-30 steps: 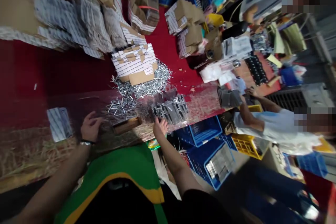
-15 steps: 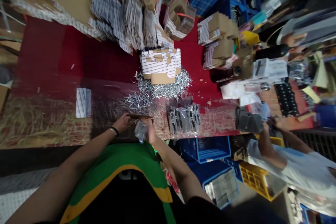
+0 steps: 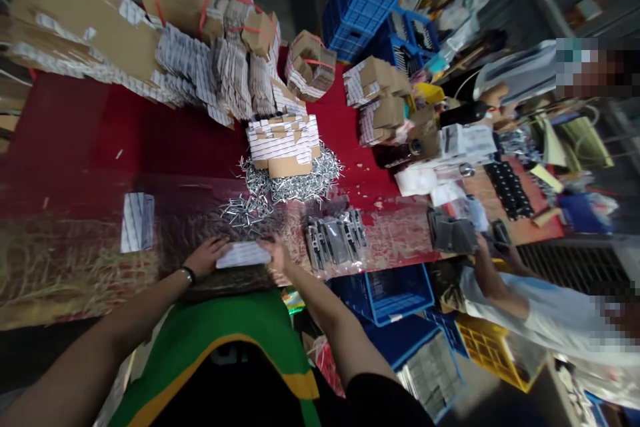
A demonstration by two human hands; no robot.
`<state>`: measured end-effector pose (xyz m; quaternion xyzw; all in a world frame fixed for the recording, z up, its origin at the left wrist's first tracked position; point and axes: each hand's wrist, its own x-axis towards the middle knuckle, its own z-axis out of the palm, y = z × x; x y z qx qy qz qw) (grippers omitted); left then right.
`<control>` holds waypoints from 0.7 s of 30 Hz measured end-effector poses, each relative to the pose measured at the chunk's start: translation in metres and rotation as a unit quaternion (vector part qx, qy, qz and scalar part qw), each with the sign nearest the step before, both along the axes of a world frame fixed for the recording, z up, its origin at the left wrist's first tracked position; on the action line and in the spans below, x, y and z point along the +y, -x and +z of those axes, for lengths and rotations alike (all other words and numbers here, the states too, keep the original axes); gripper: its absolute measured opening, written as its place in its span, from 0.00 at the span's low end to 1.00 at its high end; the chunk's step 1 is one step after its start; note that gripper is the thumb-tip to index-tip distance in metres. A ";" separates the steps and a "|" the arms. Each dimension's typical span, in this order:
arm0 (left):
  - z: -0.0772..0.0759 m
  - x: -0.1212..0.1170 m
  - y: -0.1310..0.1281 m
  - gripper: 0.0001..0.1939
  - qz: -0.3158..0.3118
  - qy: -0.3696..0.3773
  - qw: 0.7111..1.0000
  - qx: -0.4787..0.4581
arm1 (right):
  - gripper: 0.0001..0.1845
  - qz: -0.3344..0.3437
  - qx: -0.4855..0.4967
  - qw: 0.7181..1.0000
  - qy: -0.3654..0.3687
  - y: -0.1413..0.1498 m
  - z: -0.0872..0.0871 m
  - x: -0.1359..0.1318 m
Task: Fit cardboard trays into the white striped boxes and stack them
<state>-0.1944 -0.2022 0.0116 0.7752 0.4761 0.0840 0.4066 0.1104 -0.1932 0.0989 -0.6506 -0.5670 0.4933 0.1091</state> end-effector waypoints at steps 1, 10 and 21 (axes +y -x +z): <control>0.003 -0.003 0.001 0.30 -0.044 -0.018 0.999 0.026 | 0.24 0.071 -0.019 0.997 -0.006 -0.002 -0.001 -0.003; 0.010 0.003 -0.048 0.34 -0.083 -0.007 0.988 0.131 | 0.44 0.333 -0.171 0.926 -0.044 -0.004 -0.027 -0.008; 0.030 -0.008 -0.084 0.44 -0.127 -0.007 0.960 0.249 | 0.37 0.309 -0.254 0.909 -0.113 0.010 0.008 0.057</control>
